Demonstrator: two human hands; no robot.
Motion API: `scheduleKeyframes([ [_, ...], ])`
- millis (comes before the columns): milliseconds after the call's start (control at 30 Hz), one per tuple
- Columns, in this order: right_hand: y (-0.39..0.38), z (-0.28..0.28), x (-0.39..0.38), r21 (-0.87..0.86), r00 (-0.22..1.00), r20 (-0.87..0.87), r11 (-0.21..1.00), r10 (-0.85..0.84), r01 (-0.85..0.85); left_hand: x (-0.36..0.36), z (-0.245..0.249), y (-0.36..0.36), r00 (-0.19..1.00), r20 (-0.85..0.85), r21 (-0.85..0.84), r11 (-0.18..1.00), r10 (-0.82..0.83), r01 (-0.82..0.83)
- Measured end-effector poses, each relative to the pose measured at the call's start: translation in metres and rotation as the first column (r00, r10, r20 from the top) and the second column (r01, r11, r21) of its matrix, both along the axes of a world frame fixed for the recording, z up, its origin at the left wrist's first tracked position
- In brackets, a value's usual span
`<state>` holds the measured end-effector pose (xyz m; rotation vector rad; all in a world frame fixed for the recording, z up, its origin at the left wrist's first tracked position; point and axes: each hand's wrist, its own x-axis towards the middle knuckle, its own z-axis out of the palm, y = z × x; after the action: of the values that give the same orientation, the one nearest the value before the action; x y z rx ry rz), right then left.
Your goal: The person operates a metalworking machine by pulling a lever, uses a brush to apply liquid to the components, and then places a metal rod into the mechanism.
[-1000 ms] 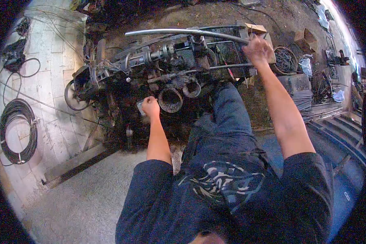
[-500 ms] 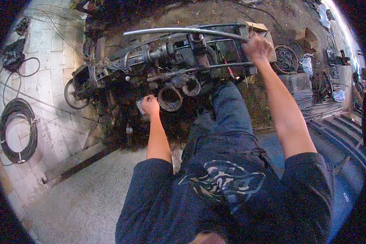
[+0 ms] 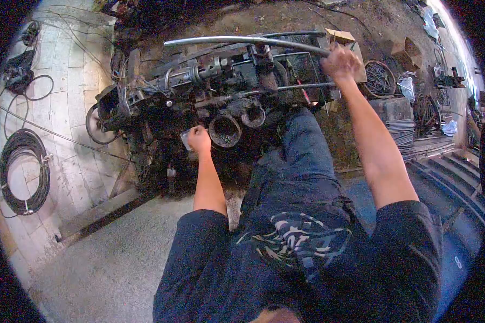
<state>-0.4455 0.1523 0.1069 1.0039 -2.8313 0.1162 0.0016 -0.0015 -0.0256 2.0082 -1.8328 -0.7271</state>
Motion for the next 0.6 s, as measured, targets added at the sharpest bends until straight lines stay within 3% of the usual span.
scheduleKeyframes([
  [167,-0.001,0.012,0.005,0.036,0.996,0.087,0.999,-0.025,0.022,-0.007,0.008,0.003,0.997,-0.068,0.027,0.999,0.046,-0.044],
  [233,0.001,0.0,0.0,-0.061,0.998,-0.023,0.997,0.055,-0.056,-0.013,0.022,0.005,0.995,-0.068,0.044,0.996,0.078,-0.075],
  [300,0.002,-0.001,0.001,-0.044,0.998,-0.045,0.998,0.04,-0.042,-0.014,0.026,0.005,0.994,0.1,0.034,0.999,0.037,-0.04],
  [333,0.002,0.004,0.004,-0.026,0.998,-0.063,0.999,0.027,-0.029,-0.013,0.024,0.005,0.995,0.098,0.032,0.999,0.033,-0.037],
  [533,0.0,0.024,0.018,-0.058,1.0,-0.01,0.998,0.006,-0.007,0.0,0.003,0.001,0.996,-0.077,0.041,0.998,0.044,-0.041],
  [600,-0.001,0.017,0.013,-0.047,0.999,-0.033,0.999,0.013,-0.015,-0.006,0.011,0.003,0.998,0.054,-0.087,0.996,0.012,-0.008],
])
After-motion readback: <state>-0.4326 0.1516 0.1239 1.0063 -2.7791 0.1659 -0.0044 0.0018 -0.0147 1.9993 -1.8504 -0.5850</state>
